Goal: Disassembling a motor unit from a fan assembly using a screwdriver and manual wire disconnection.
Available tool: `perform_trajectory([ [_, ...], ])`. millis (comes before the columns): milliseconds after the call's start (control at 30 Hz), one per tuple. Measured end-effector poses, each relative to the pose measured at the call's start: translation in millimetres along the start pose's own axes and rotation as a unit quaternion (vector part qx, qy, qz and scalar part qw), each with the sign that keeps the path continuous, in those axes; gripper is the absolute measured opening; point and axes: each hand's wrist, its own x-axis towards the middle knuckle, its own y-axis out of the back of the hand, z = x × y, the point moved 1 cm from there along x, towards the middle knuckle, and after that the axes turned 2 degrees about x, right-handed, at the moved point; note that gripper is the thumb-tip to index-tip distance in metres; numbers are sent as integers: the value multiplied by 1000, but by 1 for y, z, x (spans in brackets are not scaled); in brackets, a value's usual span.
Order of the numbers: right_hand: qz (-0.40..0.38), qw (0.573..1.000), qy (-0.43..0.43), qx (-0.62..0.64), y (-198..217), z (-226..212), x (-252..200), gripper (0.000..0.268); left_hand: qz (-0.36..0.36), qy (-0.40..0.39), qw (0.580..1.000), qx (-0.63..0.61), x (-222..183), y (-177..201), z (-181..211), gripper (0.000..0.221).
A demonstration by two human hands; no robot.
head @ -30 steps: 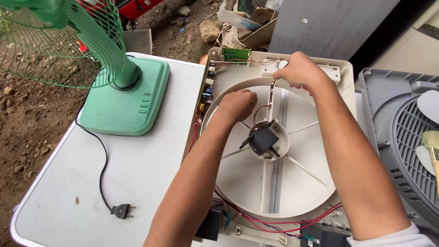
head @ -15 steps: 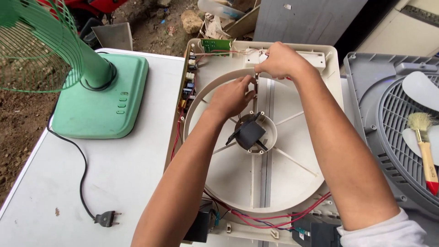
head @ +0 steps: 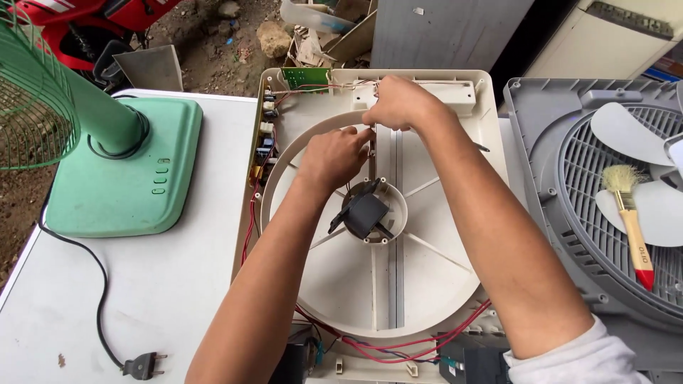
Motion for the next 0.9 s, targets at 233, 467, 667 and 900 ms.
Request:
perform_trajectory([
  [233, 10, 998, 18, -56, -12, 8, 15, 27, 49, -23, 995, 90, 2, -8, 9, 27],
  [467, 6, 998, 34, -51, -7, 9, 12, 26, 51, 9, 997, 50, 2, -2, 13, 25],
  [667, 5, 999, 21, -28, 0, 5, 3, 23, 2, 37, 999, -8, 4, 6, 9, 29],
  [900, -14, 998, 21, 60, 3, 10, 1, 21, -54, 151, 960, -229, -6, 18, 10, 49],
])
